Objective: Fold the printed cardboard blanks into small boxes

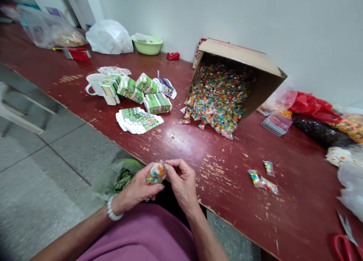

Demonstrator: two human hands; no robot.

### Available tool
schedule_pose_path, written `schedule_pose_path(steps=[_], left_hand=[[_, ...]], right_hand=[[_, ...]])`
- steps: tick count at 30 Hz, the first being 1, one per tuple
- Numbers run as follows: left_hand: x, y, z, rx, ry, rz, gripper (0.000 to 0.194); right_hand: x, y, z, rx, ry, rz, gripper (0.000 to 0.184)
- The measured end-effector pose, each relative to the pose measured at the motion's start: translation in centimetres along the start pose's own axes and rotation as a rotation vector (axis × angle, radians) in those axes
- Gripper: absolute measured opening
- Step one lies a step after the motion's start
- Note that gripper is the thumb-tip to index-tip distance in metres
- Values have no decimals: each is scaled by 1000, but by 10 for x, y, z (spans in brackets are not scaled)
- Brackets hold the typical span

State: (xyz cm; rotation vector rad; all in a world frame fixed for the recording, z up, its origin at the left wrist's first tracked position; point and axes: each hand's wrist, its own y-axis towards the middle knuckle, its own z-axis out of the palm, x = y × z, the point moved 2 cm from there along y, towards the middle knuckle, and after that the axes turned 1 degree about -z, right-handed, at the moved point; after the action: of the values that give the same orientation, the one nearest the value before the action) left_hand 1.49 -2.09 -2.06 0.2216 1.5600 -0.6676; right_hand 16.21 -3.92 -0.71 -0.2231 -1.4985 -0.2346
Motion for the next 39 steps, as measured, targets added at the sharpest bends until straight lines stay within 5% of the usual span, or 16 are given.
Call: schedule_pose_path(steps=[6,13,16,22,28,35,39], left_hand=[[-7,0,-2,25,-206,-47,36],[1,4,-11,-61,-568,-167,53],[1,6,-10,-124,-567,-173,51],[-12,3,-6,-107,-574,-54,57],[-6,4,-5,-109,-528,-16,51],[-3,4,-5,-95,-523,-85,57],[-3,4,-7,-45,-535,-190,63]], right_hand=[[2,-1,4,178,-254,-237,10],[-4,-9,8,76,-36,-90,19],[-6,-13,18,146,100,-36,9],[-3,-15,22,61,205,0,9],[-1,-8,9,208,-156,-214,12],[-12,6,11,282,83,20,26],[-5,6,6,364,-187,-183,11]])
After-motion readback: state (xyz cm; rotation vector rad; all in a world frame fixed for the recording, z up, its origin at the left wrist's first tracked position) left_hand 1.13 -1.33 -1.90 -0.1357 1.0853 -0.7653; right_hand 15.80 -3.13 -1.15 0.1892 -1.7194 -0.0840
